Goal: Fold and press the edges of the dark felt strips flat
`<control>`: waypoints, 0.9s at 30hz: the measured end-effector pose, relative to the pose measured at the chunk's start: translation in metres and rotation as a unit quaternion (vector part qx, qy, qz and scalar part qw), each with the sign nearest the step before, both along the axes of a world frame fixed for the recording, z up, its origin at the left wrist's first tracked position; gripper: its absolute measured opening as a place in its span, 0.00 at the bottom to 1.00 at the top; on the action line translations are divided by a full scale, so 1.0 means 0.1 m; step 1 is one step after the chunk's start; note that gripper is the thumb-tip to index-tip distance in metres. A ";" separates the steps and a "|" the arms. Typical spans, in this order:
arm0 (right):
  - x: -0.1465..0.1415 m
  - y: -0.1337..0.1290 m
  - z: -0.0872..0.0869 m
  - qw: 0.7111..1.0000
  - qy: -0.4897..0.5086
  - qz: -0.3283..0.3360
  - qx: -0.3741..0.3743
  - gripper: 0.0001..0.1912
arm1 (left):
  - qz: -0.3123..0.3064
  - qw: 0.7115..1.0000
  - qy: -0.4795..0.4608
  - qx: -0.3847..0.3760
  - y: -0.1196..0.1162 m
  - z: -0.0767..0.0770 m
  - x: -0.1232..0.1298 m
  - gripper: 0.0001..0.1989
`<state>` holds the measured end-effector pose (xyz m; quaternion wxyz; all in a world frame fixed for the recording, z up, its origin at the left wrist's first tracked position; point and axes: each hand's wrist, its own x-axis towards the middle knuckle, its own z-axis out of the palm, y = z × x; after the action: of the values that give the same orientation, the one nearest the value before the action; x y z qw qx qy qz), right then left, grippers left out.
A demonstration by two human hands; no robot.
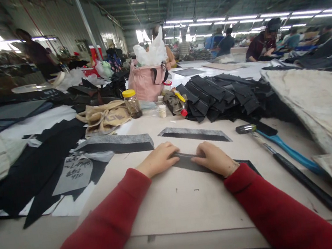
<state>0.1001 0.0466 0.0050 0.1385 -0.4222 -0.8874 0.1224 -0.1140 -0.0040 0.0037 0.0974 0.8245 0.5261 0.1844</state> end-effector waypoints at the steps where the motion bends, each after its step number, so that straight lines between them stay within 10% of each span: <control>1: 0.00 0.01 0.00 1.000 0.007 -0.004 -0.013 0.13 | 0.001 1.000 -0.016 -0.006 0.00 -0.01 -0.01 0.14; 14: -0.01 -0.03 0.14 0.994 0.065 0.086 0.012 0.07 | 0.053 0.977 -0.183 -0.096 0.01 0.05 -0.07 0.20; 27: 0.01 -0.04 0.17 0.990 0.042 0.120 0.054 0.08 | -0.020 0.998 -0.033 -0.058 -0.03 0.11 -0.06 0.12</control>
<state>0.1011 0.0429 0.0222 0.1821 -0.2992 -0.9304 0.1076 -0.1198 -0.0067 0.0150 0.1664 0.8211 0.5158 0.1788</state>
